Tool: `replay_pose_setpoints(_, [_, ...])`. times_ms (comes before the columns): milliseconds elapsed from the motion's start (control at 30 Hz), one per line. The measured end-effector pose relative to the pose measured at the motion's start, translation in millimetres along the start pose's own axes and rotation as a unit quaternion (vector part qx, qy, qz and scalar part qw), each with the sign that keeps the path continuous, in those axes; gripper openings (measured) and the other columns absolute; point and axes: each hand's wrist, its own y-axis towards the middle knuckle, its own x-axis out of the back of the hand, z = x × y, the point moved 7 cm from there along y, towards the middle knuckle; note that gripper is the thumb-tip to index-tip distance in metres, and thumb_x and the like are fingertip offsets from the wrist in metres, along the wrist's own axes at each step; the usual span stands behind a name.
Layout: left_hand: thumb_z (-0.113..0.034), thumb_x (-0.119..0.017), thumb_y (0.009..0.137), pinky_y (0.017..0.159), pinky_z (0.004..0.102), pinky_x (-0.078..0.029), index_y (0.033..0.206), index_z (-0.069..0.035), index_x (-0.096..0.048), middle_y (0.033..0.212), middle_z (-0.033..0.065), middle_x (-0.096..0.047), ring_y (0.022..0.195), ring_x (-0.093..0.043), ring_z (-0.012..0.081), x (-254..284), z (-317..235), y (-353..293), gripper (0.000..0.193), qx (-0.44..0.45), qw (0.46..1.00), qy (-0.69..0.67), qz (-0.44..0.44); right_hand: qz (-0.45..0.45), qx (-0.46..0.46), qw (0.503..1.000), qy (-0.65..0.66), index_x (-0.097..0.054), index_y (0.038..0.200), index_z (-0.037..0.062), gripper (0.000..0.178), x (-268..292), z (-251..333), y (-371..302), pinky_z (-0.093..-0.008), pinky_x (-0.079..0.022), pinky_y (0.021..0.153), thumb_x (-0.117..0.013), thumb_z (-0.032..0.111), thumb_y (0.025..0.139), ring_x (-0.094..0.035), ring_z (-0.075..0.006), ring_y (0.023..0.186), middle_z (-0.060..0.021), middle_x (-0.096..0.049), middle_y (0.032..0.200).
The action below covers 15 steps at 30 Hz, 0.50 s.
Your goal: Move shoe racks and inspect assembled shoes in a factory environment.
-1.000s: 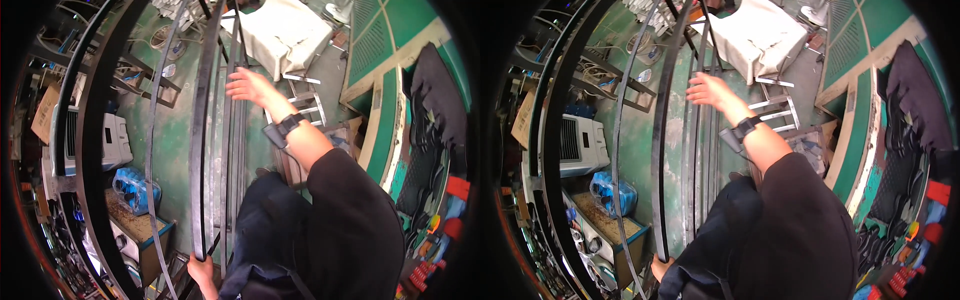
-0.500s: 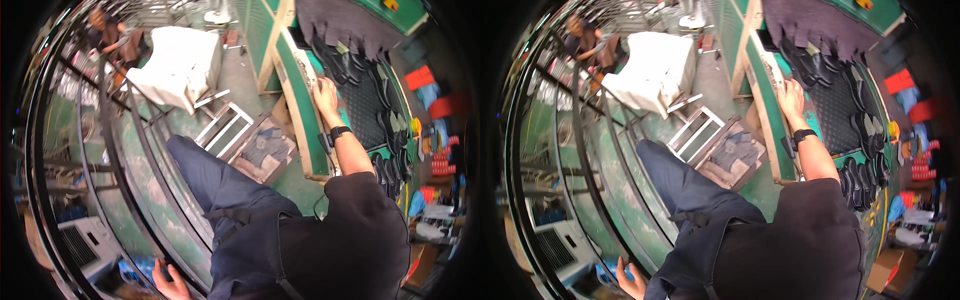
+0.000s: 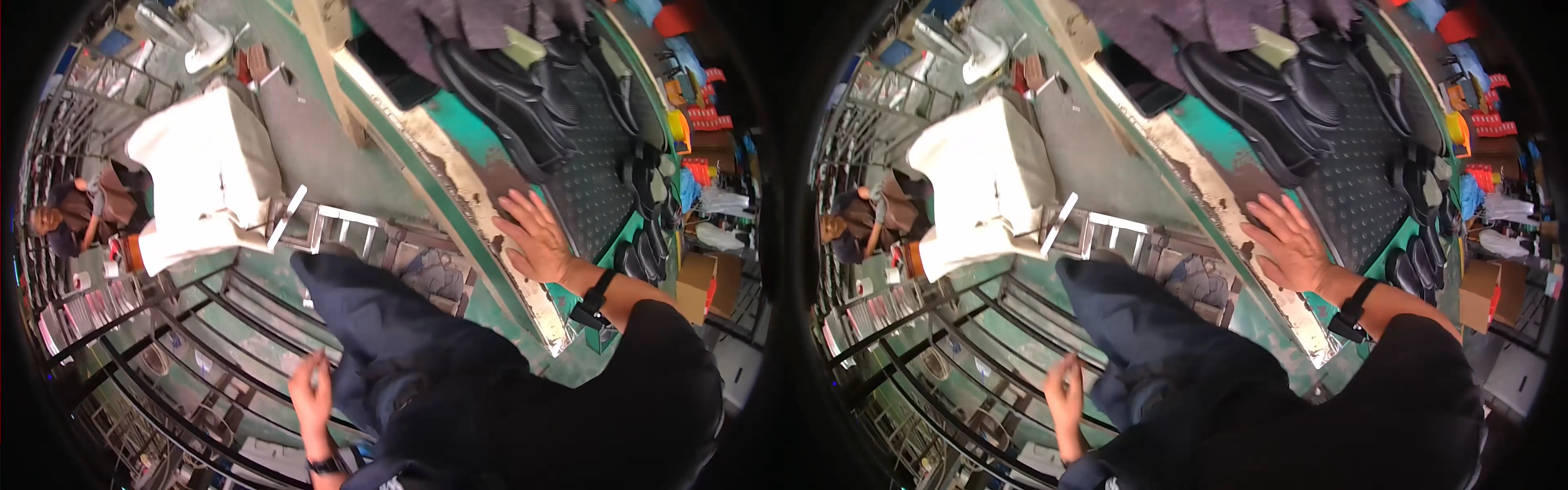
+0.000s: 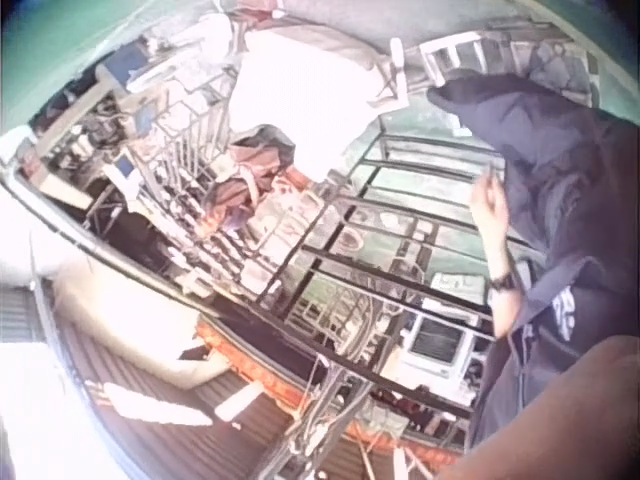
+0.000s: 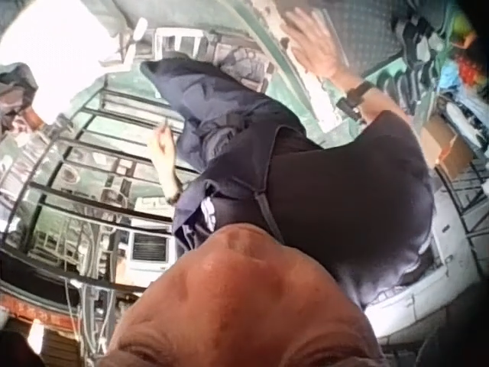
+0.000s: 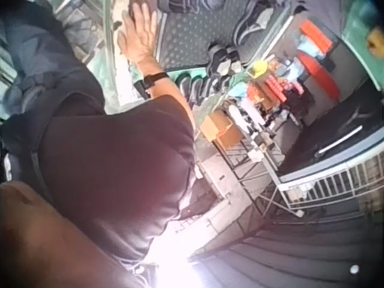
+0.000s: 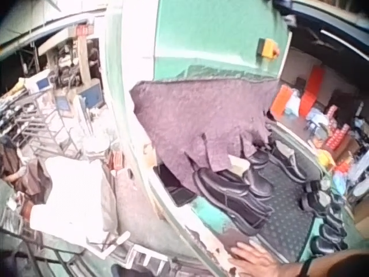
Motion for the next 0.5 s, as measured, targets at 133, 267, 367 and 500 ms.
replay_pose_setpoints(133, [-0.008, -0.065, 0.09, 0.081, 0.0434, -0.052, 0.113, -0.004, -0.07, 0.1, 0.016, -0.07, 0.089, -0.066, 0.0359, -14.3, -107.3, 152.9, 0.024, -0.297, 0.941, 0.159, 0.029, -0.02, -0.018, 1.0, 0.003, -0.059, 0.136, 0.0081, 0.062, 2.4, -9.8, -1.7, -0.0544, -0.017, 0.124, -0.071, 0.013, 0.075, -0.029, -0.0377, 0.15, -0.0171, -0.041, 0.154])
replay_pose_setpoints(267, [-0.001, -0.064, 0.087, 0.083, 0.0384, -0.055, 0.115, -0.003, -0.069, 0.113, 0.0152, -0.069, 0.095, -0.069, 0.0324, -38.8, -192.0, 220.4, 0.029, -0.384, 0.923, -0.002, 0.024, -0.02, -0.02, 0.999, 0.037, -0.06, 0.135, 0.0078, 0.06, -5.5, -15.4, 1.1, -0.0549, -0.018, 0.124, -0.069, 0.012, 0.076, -0.032, -0.038, 0.149, -0.0172, -0.044, 0.152])
replay_pose_setpoints(367, [0.0, -0.065, 0.085, 0.084, 0.0372, -0.057, 0.12, -0.004, -0.068, 0.122, 0.0155, -0.067, 0.097, -0.07, 0.0307, -64.6, -245.2, 204.0, 0.036, -0.483, 0.87, -0.086, 0.051, -0.047, -0.013, 0.998, 0.04, -0.06, 0.134, 0.0076, 0.056, 0.4, -9.4, -6.0, -0.0542, -0.019, 0.124, -0.068, 0.011, 0.078, -0.033, -0.0361, 0.149, -0.0161, -0.047, 0.151])
replay_pose_setpoints(500, [-0.003, -0.067, 0.084, 0.082, 0.0358, -0.057, 0.13, -0.006, -0.063, 0.138, 0.0143, -0.06, 0.099, -0.07, 0.0301, -133.1, -306.2, 182.3, 0.046, -0.631, 0.764, -0.084, 0.104, -0.107, 0.015, 0.993, 0.041, -0.062, 0.129, 0.0071, 0.049, -0.4, -15.0, -9.9, -0.0527, -0.025, 0.122, -0.067, 0.01, 0.08, -0.037, -0.0335, 0.148, -0.0146, -0.051, 0.147])
